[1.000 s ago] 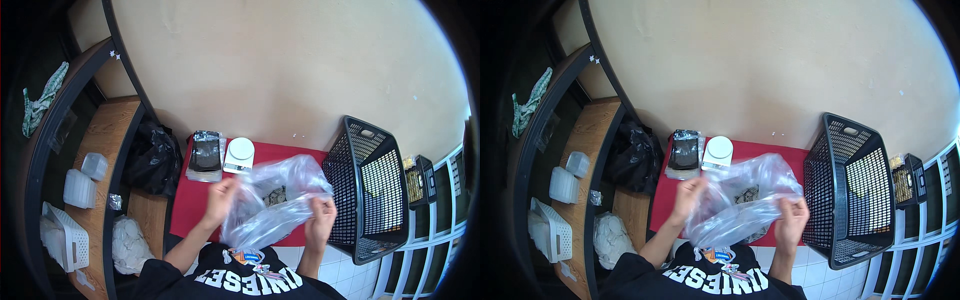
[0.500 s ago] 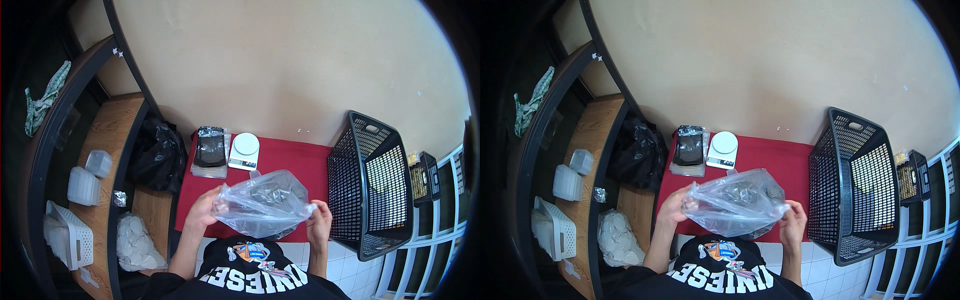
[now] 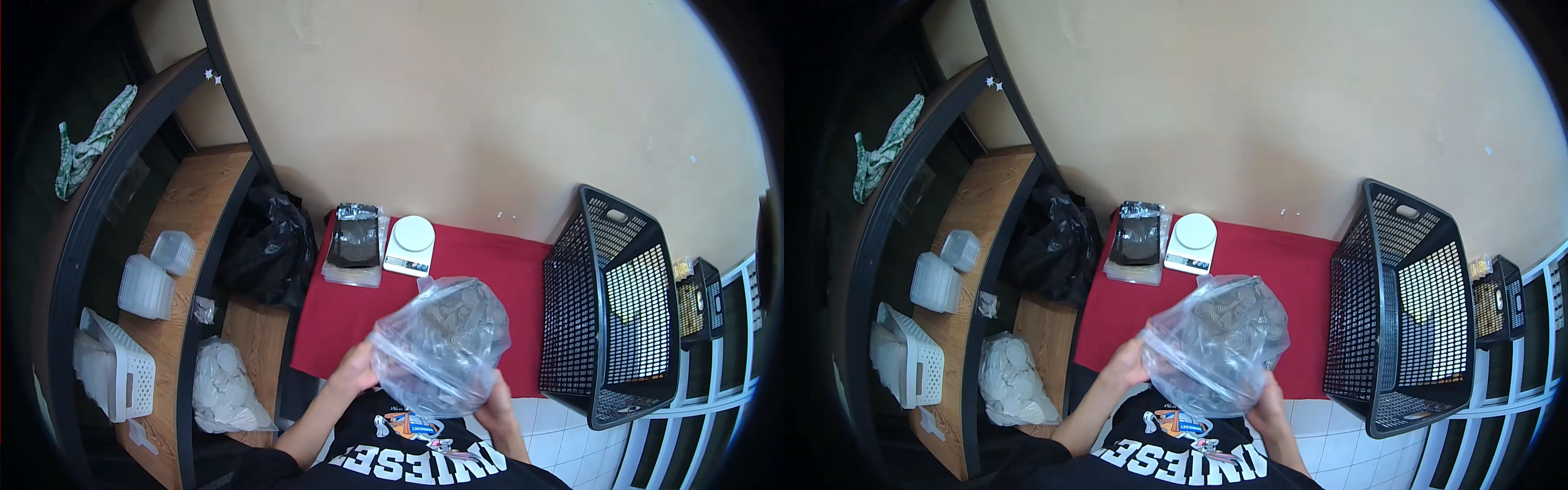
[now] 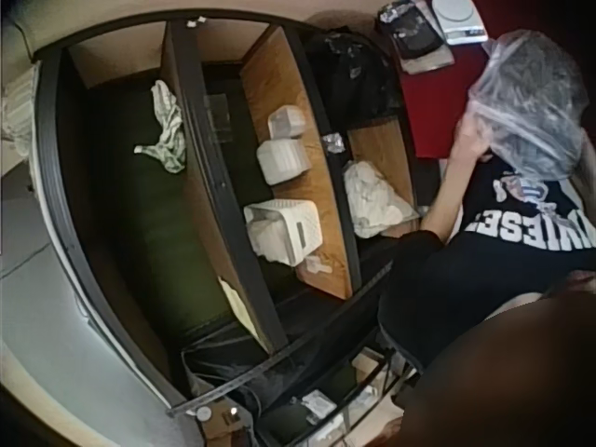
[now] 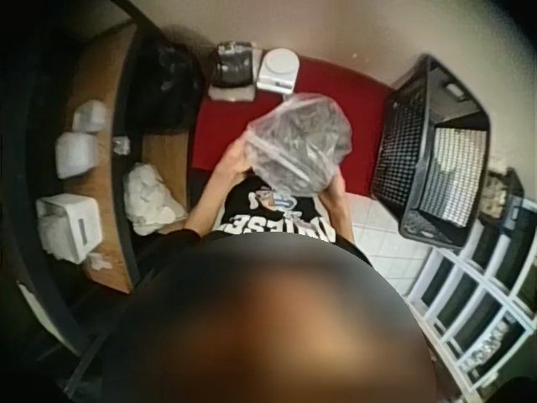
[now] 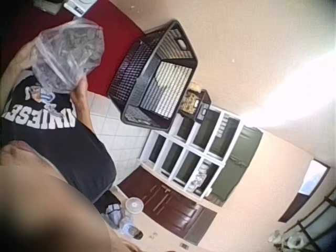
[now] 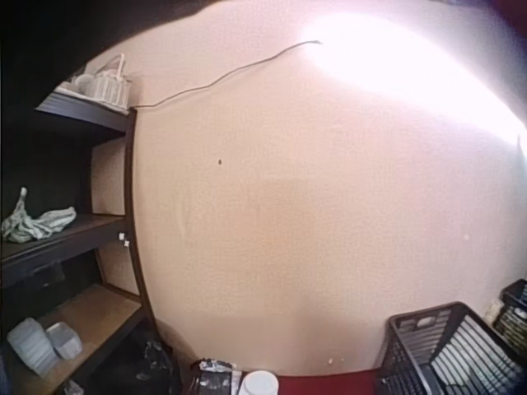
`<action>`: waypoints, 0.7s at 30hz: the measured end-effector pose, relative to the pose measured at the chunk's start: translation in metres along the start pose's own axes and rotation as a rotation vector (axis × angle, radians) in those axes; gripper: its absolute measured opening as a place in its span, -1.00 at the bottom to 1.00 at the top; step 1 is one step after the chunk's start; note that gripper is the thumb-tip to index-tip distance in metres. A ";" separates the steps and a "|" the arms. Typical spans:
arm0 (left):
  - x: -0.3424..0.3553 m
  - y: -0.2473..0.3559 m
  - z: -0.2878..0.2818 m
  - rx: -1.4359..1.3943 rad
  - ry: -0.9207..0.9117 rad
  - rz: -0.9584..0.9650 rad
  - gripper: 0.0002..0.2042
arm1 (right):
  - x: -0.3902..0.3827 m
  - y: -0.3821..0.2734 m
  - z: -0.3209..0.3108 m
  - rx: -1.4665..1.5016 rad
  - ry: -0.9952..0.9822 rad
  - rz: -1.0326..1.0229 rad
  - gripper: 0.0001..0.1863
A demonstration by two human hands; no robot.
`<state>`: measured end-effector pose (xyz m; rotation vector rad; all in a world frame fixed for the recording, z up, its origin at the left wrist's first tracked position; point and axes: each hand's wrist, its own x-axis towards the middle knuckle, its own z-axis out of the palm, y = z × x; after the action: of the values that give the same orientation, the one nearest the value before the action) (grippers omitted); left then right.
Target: The recorder is packaging dried herbs by weighing them and putting them into small plastic bags.
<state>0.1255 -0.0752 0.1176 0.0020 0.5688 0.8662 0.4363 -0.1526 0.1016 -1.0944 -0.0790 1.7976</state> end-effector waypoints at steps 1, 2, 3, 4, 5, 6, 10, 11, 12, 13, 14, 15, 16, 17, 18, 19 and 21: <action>0.005 0.010 -0.009 -0.076 0.015 0.002 -0.52 | -0.005 0.018 0.001 -0.115 0.080 -0.113 -0.56; 0.011 0.022 0.001 -0.151 0.022 -0.003 -0.49 | -0.010 0.032 0.011 -0.229 0.164 -0.235 -0.55; 0.018 0.022 0.016 -0.238 0.033 0.097 -0.42 | -0.018 0.035 0.018 -0.232 0.167 -0.235 -0.55; 0.021 0.020 0.027 -0.242 0.033 0.103 -0.42 | -0.031 0.033 0.031 -0.572 0.080 -0.526 -0.57; 0.028 0.017 0.036 -0.209 -0.016 0.056 -0.40 | -0.040 0.025 0.039 -0.912 -0.016 -0.821 -0.53; 0.033 0.015 0.046 -0.175 -0.066 0.009 -0.38 | -0.043 0.015 0.044 -0.918 -0.021 -0.824 -0.53; 0.035 0.012 0.083 -0.021 -0.107 -0.076 -0.27 | -0.056 -0.028 0.065 -1.539 0.265 -0.882 -0.19; 0.032 0.010 0.091 0.123 -0.033 -0.032 -0.29 | -0.060 -0.040 0.075 -1.543 0.361 -0.986 -0.11; 0.031 0.008 0.094 0.267 0.041 0.014 -0.30 | -0.069 -0.053 0.093 -1.539 0.367 -0.985 -0.11; 0.032 0.017 0.065 0.367 -0.166 -0.074 -0.41 | -0.083 -0.067 0.118 -1.642 0.371 -1.017 -0.07; 0.030 0.016 0.067 0.372 -0.162 -0.080 -0.41 | -0.086 -0.075 0.134 -1.747 0.379 -1.044 -0.02; 0.030 0.014 0.071 0.567 -0.057 -0.024 -0.46 | -0.078 -0.077 0.141 -1.741 0.389 -1.038 -0.02; 0.027 0.010 0.077 0.762 0.053 0.036 -0.51 | -0.067 -0.076 0.143 -1.705 0.221 -1.000 -0.04; 0.028 -0.006 0.088 0.797 0.169 0.217 -0.59 | -0.054 -0.074 0.145 -1.664 0.050 -0.957 -0.06; 0.023 -0.004 0.092 0.804 0.175 0.201 -0.59 | -0.028 -0.070 0.137 -1.640 0.061 -1.036 -0.20; 0.019 0.003 0.099 1.089 0.102 0.206 -0.62 | -0.001 -0.065 0.126 -1.615 0.075 -1.112 -0.33; 0.018 0.012 0.098 1.381 -0.030 0.246 -0.67 | 0.045 -0.075 0.115 -1.437 0.079 -1.069 -0.60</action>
<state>0.1722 -0.0323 0.1951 1.3542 1.0538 0.5562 0.4036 -0.0344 0.1780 -1.5426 -1.7375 0.5038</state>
